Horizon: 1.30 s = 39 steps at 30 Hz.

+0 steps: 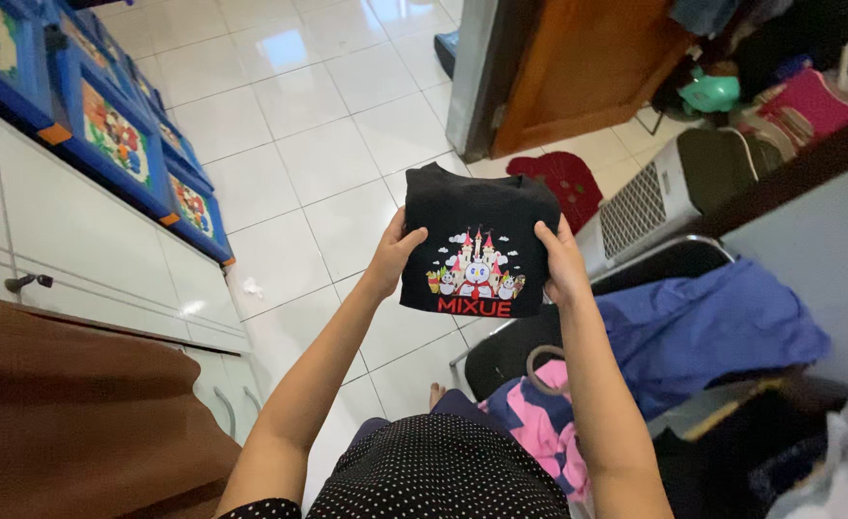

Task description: The person picks up folded t-shirts from a bench and places them one by one into an open drawer.

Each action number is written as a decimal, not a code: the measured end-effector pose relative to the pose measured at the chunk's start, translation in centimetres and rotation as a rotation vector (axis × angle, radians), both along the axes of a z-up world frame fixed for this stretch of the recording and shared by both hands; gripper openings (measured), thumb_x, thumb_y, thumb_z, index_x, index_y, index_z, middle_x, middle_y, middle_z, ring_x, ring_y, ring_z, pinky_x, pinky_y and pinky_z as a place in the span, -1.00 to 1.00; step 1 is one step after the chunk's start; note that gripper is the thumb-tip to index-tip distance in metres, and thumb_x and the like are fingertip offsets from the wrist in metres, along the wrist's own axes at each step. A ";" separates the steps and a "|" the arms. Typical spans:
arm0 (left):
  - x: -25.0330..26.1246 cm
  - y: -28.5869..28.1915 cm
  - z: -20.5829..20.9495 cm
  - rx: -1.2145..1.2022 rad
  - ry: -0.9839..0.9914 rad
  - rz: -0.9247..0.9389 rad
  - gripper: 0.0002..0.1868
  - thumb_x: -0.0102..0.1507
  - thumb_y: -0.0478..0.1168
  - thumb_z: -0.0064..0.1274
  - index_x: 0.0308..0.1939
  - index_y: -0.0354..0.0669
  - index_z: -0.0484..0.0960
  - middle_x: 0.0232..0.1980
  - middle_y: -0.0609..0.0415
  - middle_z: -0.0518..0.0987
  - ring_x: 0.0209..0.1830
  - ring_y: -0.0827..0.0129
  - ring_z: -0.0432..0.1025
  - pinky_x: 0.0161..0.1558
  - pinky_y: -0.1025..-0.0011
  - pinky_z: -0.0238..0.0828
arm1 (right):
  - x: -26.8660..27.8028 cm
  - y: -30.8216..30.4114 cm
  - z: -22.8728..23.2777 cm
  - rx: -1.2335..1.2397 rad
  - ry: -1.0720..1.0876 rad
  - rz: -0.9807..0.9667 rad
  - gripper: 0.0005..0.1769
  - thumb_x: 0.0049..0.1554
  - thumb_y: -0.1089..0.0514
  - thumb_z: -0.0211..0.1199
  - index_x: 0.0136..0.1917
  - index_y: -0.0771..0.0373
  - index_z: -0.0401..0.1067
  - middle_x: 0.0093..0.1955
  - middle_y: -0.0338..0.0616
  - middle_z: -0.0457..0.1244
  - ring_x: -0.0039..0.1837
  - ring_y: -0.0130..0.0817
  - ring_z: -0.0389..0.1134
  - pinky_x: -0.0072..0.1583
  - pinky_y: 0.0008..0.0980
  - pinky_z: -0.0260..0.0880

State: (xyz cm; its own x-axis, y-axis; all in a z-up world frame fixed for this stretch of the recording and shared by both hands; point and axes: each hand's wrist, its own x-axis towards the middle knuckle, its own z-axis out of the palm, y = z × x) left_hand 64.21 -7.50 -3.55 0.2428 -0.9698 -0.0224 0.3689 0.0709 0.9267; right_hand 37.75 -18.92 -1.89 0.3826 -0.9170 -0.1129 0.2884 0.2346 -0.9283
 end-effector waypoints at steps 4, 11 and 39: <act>0.8 -1.1 -0.2 0.020 0.043 0.034 -0.40 0.31 -0.31 -0.04 0.46 -0.18 0.28 0.19 0.01 0.54 0.16 0.40 0.45 0.21 0.40 0.39 | 1.5 -2.3 -0.1 0.039 0.005 0.033 -0.49 0.28 0.17 0.10 0.49 0.15 0.24 0.31 -0.15 0.30 0.26 -0.34 0.35 0.25 -0.32 0.39; 2.5 -3.2 -1.4 0.022 0.032 0.121 -0.41 0.31 -0.31 -0.04 0.45 -0.17 0.30 0.21 0.03 0.54 0.17 0.42 0.44 0.21 0.40 0.39 | 4.5 -6.2 -0.9 0.089 -0.006 0.109 -0.48 0.29 0.17 0.08 0.51 0.13 0.23 0.35 -0.13 0.28 0.28 -0.35 0.34 0.27 -0.32 0.39; 25.5 -16.8 -2.1 0.112 0.022 0.295 -0.44 0.30 -0.29 -0.05 0.42 -0.14 0.33 0.20 0.08 0.54 0.17 0.40 0.44 0.23 0.39 0.37 | 29.8 -23.3 -1.3 0.098 0.089 0.274 -0.49 0.29 0.13 0.09 0.51 0.08 0.24 0.35 -0.19 0.28 0.29 -0.39 0.32 0.27 -0.36 0.37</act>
